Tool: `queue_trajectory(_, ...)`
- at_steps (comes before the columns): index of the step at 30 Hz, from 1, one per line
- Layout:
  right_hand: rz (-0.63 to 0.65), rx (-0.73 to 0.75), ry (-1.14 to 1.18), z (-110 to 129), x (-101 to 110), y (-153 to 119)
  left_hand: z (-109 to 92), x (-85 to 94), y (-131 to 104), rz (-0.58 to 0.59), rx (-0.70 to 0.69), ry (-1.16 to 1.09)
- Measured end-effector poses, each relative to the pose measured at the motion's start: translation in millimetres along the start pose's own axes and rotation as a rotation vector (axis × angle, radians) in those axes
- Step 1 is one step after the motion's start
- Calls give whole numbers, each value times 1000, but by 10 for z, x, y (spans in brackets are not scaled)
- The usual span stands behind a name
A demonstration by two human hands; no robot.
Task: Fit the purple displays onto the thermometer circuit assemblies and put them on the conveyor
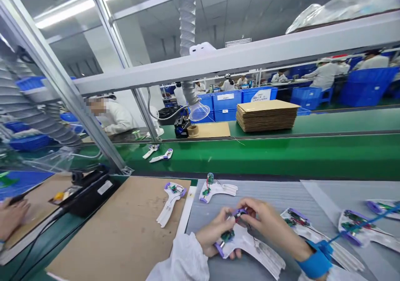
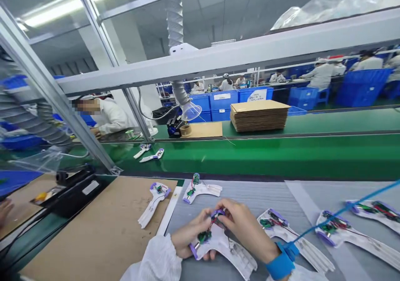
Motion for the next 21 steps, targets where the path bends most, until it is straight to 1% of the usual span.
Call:
queue_trajectory(2,-13,101,29,90,-4,-26,-32,45,-28,-34,-49,23)
queue_trajectory(4,-38,170,60,114,6,-53,-89,76,-47,-144,-110,118)
queue_trajectory(6,-44,171,111,66,-4,-65,-157,82,-72,-264,-185,262)
queue_trajectory(8,-50,130,172,-2,-23,-67,-212,58,-96,-332,-256,388)
queue_trajectory(11,-93,91,168,-33,-33,-73,-243,22,-116,-364,-307,451)
queue_trajectory(16,-142,121,92,22,-31,-105,-243,20,-111,-373,-296,476)
queue_trajectory(21,-208,159,63,12,-12,-147,-243,31,-94,-374,-303,459)
Point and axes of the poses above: each hand's wrist, its own y-axis towards the middle knuckle, its own x-axis out of the back of the hand, z = x × y, the point moved 5 cm from there along y, towards the middle knuckle, and after that the axes turned 7 degrees about z, right-handed, at the moved point
